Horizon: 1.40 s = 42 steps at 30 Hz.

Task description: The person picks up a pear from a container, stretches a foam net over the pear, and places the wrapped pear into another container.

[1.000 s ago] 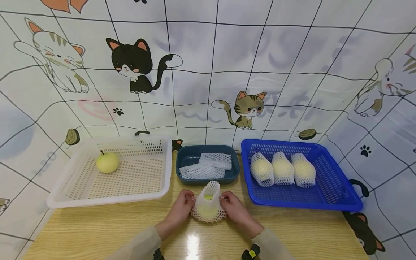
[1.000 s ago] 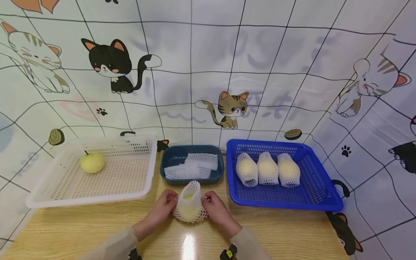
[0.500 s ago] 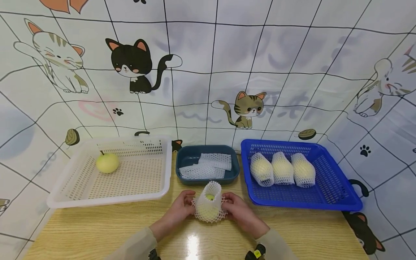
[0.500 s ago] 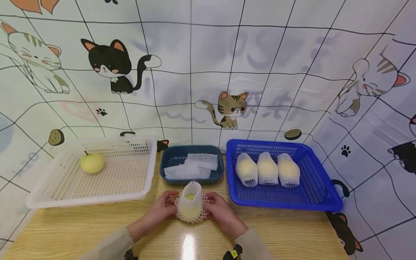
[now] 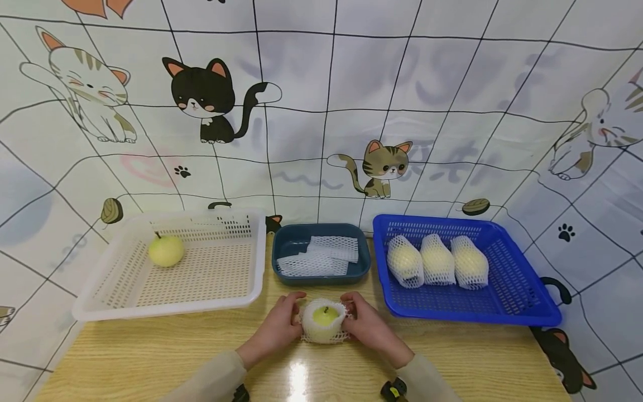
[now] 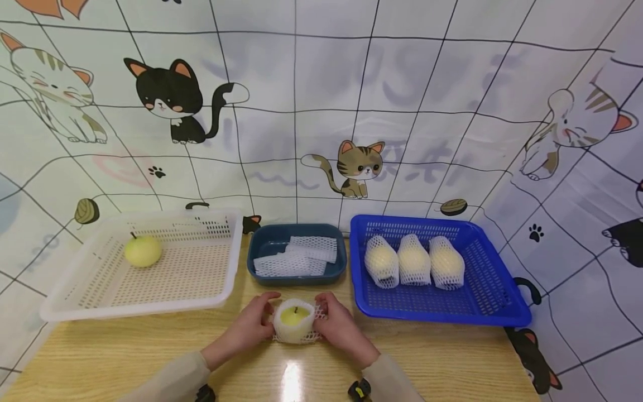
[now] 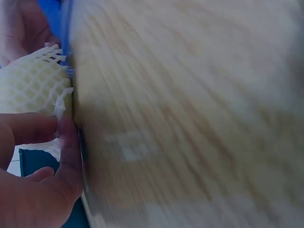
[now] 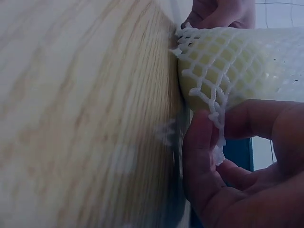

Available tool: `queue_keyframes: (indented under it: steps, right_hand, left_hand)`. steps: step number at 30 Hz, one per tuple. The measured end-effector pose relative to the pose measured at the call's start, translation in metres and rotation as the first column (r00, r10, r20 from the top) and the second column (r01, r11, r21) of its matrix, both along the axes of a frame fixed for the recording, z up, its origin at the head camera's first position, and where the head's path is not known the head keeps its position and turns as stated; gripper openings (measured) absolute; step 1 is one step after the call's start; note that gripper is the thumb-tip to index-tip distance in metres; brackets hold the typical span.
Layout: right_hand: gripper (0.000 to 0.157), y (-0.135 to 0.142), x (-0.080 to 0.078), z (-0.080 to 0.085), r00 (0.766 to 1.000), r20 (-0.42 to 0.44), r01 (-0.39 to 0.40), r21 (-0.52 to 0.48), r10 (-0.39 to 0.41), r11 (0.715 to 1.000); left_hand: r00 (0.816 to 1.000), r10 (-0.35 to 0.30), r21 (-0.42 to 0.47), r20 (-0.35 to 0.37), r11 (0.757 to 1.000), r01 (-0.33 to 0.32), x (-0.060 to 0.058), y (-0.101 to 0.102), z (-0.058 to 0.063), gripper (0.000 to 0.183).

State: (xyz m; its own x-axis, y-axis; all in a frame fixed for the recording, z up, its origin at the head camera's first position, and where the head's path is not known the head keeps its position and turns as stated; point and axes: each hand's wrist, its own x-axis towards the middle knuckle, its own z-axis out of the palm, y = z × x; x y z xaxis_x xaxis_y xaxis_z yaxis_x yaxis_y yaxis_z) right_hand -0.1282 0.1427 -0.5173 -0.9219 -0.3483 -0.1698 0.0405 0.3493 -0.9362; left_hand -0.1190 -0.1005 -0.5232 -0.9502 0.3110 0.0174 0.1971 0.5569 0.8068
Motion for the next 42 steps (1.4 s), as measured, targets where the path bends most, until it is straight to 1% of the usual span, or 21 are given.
queue_keyframes:
  steps: [2, 4, 7, 10, 12, 16, 19, 21, 23, 25, 28, 30, 32, 34, 38, 42]
  right_hand:
    - [0.060, 0.000, -0.002, 0.000, 0.998, -0.063, -0.012, 0.063, 0.016, 0.998]
    - [0.061, 0.001, -0.003, 0.000, 0.992, -0.122, -0.021, 0.130, 0.037, 0.991]
    - [0.061, 0.000, -0.005, 0.000, 0.973, -0.218, -0.022, 0.243, 0.077, 0.970]
    - [0.058, -0.001, -0.006, 0.000, 0.955, -0.278, -0.008, 0.331, 0.105, 0.944]
    - [0.055, -0.001, -0.006, 0.001, 0.950, -0.293, 0.002, 0.361, 0.112, 0.932]
    - [0.047, 0.000, -0.004, 0.002, 0.953, -0.284, 0.009, 0.365, 0.102, 0.931]
    - [0.037, 0.003, -0.002, 0.003, 0.951, -0.295, 0.023, 0.365, 0.093, 0.931]
    - [0.035, 0.006, 0.000, 0.004, 0.944, -0.317, 0.023, 0.350, 0.095, 0.936]
    - [0.039, 0.010, 0.002, 0.006, 0.936, -0.331, -0.011, 0.305, 0.117, 0.952]
    - [0.046, 0.015, 0.004, 0.008, 0.934, -0.320, -0.077, 0.247, 0.156, 0.966]
    - [0.060, 0.019, 0.005, 0.012, 0.934, -0.273, -0.185, 0.183, 0.231, 0.966]
    - [0.069, 0.019, 0.005, 0.013, 0.933, -0.239, -0.231, 0.170, 0.268, 0.958]
    - [0.074, 0.016, 0.005, 0.013, 0.930, -0.227, -0.255, 0.167, 0.289, 0.952]
    - [0.076, 0.013, 0.004, 0.012, 0.926, -0.230, -0.263, 0.177, 0.300, 0.948]
    - [0.077, 0.007, 0.003, 0.010, 0.915, -0.259, -0.249, 0.244, 0.311, 0.937]
    - [0.084, 0.002, 0.000, 0.008, 0.910, -0.250, -0.251, 0.303, 0.331, 0.920]
  left_hand:
    - [0.999, -0.005, -0.063, -0.043, 0.998, 0.002, -0.001, 0.001, 0.000, 0.067]
    - [0.997, -0.015, -0.098, -0.072, 0.995, 0.007, -0.001, 0.002, 0.001, 0.068]
    - [0.994, -0.032, -0.136, -0.105, 0.991, 0.017, -0.001, 0.003, 0.004, 0.067]
    - [0.993, -0.049, -0.170, -0.106, 0.985, 0.030, -0.001, 0.003, 0.007, 0.064]
    - [0.994, -0.060, -0.179, -0.094, 0.983, 0.042, -0.001, 0.003, 0.010, 0.061]
    - [0.995, -0.079, -0.189, -0.055, 0.980, 0.068, -0.002, -0.001, 0.012, 0.055]
    - [0.993, -0.099, -0.181, -0.063, 0.980, 0.087, -0.002, -0.005, 0.012, 0.050]
    - [0.990, -0.121, -0.138, -0.073, 0.984, 0.111, -0.003, -0.007, 0.013, 0.052]
    - [0.984, -0.158, -0.086, -0.077, 0.985, 0.152, -0.003, -0.010, 0.013, 0.059]
    - [0.978, -0.201, -0.030, -0.061, 0.979, 0.199, -0.002, -0.011, 0.015, 0.066]
    - [0.966, -0.257, 0.036, -0.013, 0.966, 0.258, -0.002, -0.011, 0.019, 0.079]
    - [0.961, -0.277, 0.069, 0.019, 0.959, 0.275, -0.002, -0.009, 0.021, 0.086]
    - [0.959, -0.282, 0.072, 0.039, 0.958, 0.278, -0.004, -0.007, 0.021, 0.091]
    - [0.959, -0.280, 0.046, 0.039, 0.959, 0.278, -0.005, -0.004, 0.020, 0.093]
    - [0.962, -0.273, -0.012, 0.023, 0.962, 0.273, -0.008, 0.000, 0.014, 0.093]
    - [0.960, -0.278, -0.036, 0.003, 0.960, 0.278, -0.009, 0.002, 0.008, 0.092]
